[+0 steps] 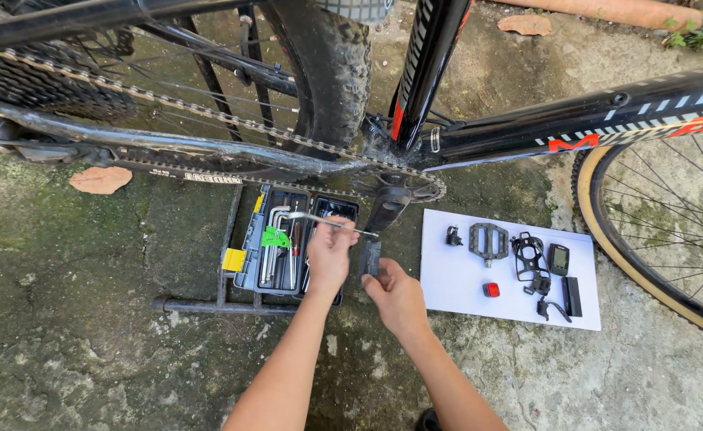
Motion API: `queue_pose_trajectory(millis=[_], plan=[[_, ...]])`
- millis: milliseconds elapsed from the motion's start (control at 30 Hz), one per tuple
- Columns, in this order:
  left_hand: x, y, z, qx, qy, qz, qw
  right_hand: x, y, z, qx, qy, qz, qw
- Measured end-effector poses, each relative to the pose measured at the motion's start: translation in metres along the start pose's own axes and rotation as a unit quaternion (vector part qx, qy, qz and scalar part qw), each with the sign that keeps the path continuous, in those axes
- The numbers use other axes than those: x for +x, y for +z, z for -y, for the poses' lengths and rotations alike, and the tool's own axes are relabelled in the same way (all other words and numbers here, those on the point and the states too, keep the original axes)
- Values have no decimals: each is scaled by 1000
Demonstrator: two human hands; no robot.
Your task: The person works on a mountain bike held on a repair stand, selecting a wrench and hex keys from a toolbox and threading a pedal into the crank arm by hand, then tightening it with the wrench. Spare pedals and accessories lie on a sheet of paper beside the work area.
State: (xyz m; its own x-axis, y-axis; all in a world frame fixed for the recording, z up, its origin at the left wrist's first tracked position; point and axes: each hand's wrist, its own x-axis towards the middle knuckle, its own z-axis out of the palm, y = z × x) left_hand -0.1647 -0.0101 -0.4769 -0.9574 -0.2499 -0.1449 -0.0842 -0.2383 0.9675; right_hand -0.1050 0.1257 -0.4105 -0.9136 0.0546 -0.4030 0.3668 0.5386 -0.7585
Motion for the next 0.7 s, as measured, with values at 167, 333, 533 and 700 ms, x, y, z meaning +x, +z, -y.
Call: queue_pose_trajectory(millis=[167,333,533,700], plan=[[-22,15,-35,340,210,38,916,10,5,-27,178,0,13,984],[-30,25,-56,370,254,55,892,-6,-13,-14,60,-139,-110,982],[-33,31,-55,429,195,112,875,-18,-51,54,-74,-306,-189,930],[-38,21,-49,404,208,4,891,-5,-60,66,-45,-275,-212,937]])
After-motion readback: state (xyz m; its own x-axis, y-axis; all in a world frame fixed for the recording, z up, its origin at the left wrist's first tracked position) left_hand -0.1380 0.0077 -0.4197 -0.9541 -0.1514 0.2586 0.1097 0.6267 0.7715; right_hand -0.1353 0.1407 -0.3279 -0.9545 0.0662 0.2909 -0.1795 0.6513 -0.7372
